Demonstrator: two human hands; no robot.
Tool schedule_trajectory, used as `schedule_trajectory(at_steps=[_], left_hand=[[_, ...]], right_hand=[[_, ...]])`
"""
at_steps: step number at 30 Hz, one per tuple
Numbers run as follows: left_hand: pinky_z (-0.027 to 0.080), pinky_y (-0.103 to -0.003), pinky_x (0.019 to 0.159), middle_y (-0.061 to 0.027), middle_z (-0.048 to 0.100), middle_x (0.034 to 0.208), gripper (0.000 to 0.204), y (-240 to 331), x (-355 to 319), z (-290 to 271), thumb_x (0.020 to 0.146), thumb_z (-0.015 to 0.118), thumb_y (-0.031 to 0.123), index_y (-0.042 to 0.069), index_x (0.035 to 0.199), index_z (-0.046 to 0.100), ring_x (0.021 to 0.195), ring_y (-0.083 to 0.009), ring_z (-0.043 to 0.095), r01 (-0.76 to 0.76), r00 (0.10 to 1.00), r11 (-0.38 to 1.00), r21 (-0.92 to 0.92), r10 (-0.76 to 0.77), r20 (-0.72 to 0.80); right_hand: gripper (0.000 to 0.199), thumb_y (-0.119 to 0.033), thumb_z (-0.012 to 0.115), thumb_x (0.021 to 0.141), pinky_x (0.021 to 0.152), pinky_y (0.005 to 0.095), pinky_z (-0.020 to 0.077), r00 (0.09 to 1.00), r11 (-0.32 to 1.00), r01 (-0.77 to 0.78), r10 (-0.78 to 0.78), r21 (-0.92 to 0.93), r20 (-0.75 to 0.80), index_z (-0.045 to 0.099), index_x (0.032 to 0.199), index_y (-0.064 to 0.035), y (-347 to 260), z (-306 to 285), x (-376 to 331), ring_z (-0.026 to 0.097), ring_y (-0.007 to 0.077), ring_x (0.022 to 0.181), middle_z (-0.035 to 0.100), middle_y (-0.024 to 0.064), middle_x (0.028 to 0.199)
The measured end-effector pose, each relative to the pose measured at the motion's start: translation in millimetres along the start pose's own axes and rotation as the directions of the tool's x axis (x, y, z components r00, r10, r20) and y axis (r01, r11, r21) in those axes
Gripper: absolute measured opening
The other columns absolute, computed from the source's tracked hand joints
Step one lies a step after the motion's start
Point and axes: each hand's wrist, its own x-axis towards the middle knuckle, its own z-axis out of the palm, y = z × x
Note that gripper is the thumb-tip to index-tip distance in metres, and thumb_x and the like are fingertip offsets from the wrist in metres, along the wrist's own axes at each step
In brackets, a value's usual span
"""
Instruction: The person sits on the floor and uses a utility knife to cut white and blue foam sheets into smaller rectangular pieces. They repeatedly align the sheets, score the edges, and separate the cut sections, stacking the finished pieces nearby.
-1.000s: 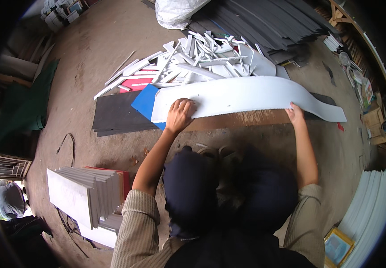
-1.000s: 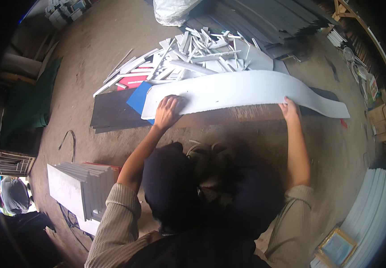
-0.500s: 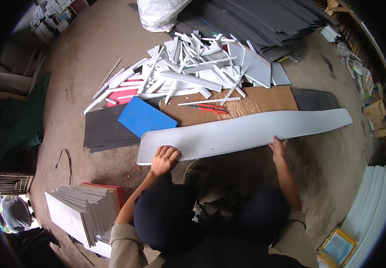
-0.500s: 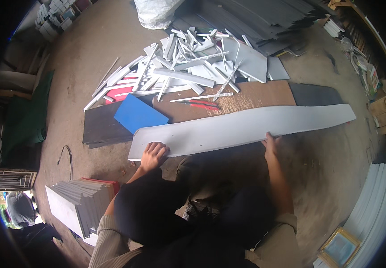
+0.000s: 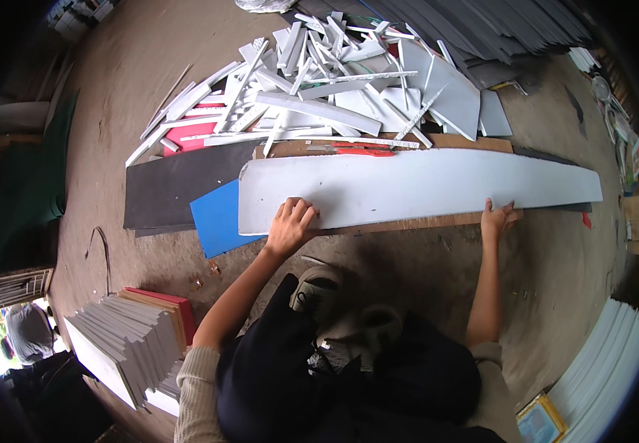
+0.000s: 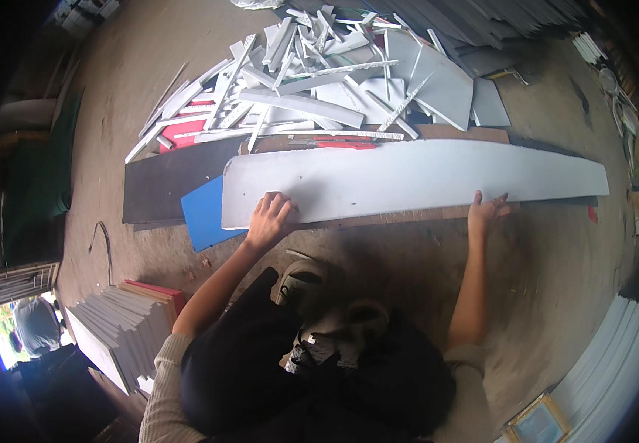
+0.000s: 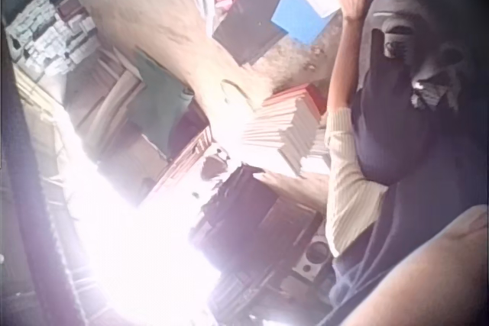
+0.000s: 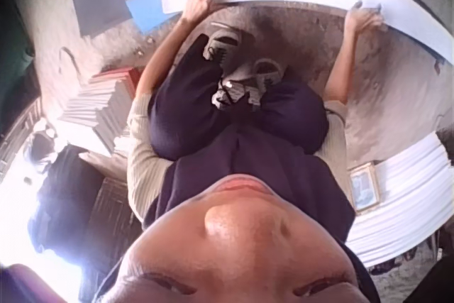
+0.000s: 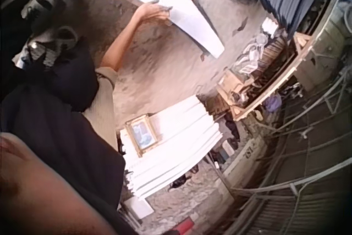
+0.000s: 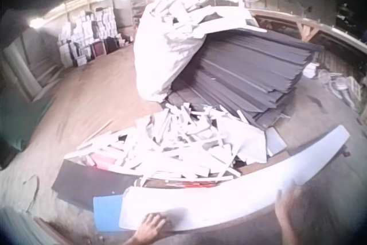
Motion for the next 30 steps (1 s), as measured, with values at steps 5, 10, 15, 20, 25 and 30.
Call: schedule_trajectory(at_steps=[5, 10, 15, 20, 25, 30], left_hand=[[0.030, -0.040, 0.090, -0.0088, 0.045, 0.109, 0.046, -5.9, -30.7, -21.1, 0.074, 0.064, 0.035, 0.012, 0.111, 0.048, 0.103, -0.0259, 0.041, 0.366, 0.915, 0.931, -0.002, -0.360, -0.184], [0.036, -0.038, 0.085, -0.0142, 0.047, 0.107, 0.037, -41.0, -52.7, -12.9, 0.087, 0.050, 0.028, 0.006, 0.117, 0.045, 0.100, -0.0255, 0.046, 0.631, 0.522, 0.667, -0.396, -0.743, -0.420], [0.042, -0.038, 0.082, -0.0246, 0.051, 0.108, 0.039, -54.4, -56.9, -14.6, 0.091, 0.041, 0.025, -0.002, 0.120, 0.040, 0.097, -0.0329, 0.053, 0.589, 0.630, 0.556, -0.587, -0.770, -0.098], [0.039, -0.043, 0.086, -0.0310, 0.046, 0.114, 0.043, -57.3, -49.6, -10.7, 0.090, 0.041, 0.027, -0.001, 0.121, 0.030, 0.103, -0.0422, 0.048, 0.623, 0.622, 0.513, -0.591, -0.783, -0.024], [0.038, -0.043, 0.089, -0.0341, 0.043, 0.115, 0.042, -54.4, -32.3, -8.4, 0.090, 0.041, 0.026, -0.001, 0.121, 0.029, 0.107, -0.0437, 0.045, 0.586, 0.665, 0.525, -0.617, -0.746, -0.003], [0.035, -0.042, 0.082, -0.0251, 0.047, 0.116, 0.044, -57.3, -29.0, -4.7, 0.089, 0.043, 0.027, 0.000, 0.122, 0.030, 0.102, -0.0361, 0.049, 0.609, 0.666, 0.538, -0.582, -0.746, 0.008]], right_hand=[[0.035, -0.009, 0.058, 0.077, 0.087, 0.0410, 0.0369, 0.602, 0.646, 0.707, -0.764, 0.289, 0.233, 0.048, 0.110, -0.0018, -108.2, 44.5, -41.0, 0.045, 0.0307, 0.101, 0.048, 0.0138, 0.108], [0.032, -0.011, 0.056, 0.080, 0.089, 0.0379, 0.0364, 0.305, 0.376, 0.872, -0.918, 0.313, 0.253, 0.047, 0.109, -0.0001, -178.7, 102.9, -54.7, 0.045, 0.0303, 0.103, 0.049, 0.0139, 0.107], [0.033, -0.014, 0.059, 0.079, 0.083, 0.0409, 0.0394, 0.284, 0.371, 0.904, -0.893, 0.214, 0.350, 0.048, 0.106, 0.0004, -186.6, 121.8, -50.7, 0.046, 0.0311, 0.096, 0.046, 0.0139, 0.107], [0.032, -0.013, 0.059, 0.078, 0.080, 0.0415, 0.0418, 0.236, 0.290, 0.951, -0.905, 0.109, 0.354, 0.048, 0.104, 0.0005, -205.5, 117.4, -65.6, 0.046, 0.0315, 0.093, 0.042, 0.0149, 0.107], [0.023, -0.010, 0.053, 0.081, 0.079, 0.0371, 0.0431, 0.222, 0.237, 0.971, -0.903, -0.003, 0.368, 0.049, 0.102, -0.0012, -203.1, 130.3, -65.5, 0.048, 0.0282, 0.092, 0.049, 0.0124, 0.099], [0.021, -0.009, 0.052, 0.078, 0.076, 0.0345, 0.0448, 0.110, 0.104, 0.994, -0.917, -0.037, 0.382, 0.053, 0.098, -0.0021, -209.4, 125.9, -52.9, 0.049, 0.0244, 0.090, 0.052, 0.0098, 0.093]])
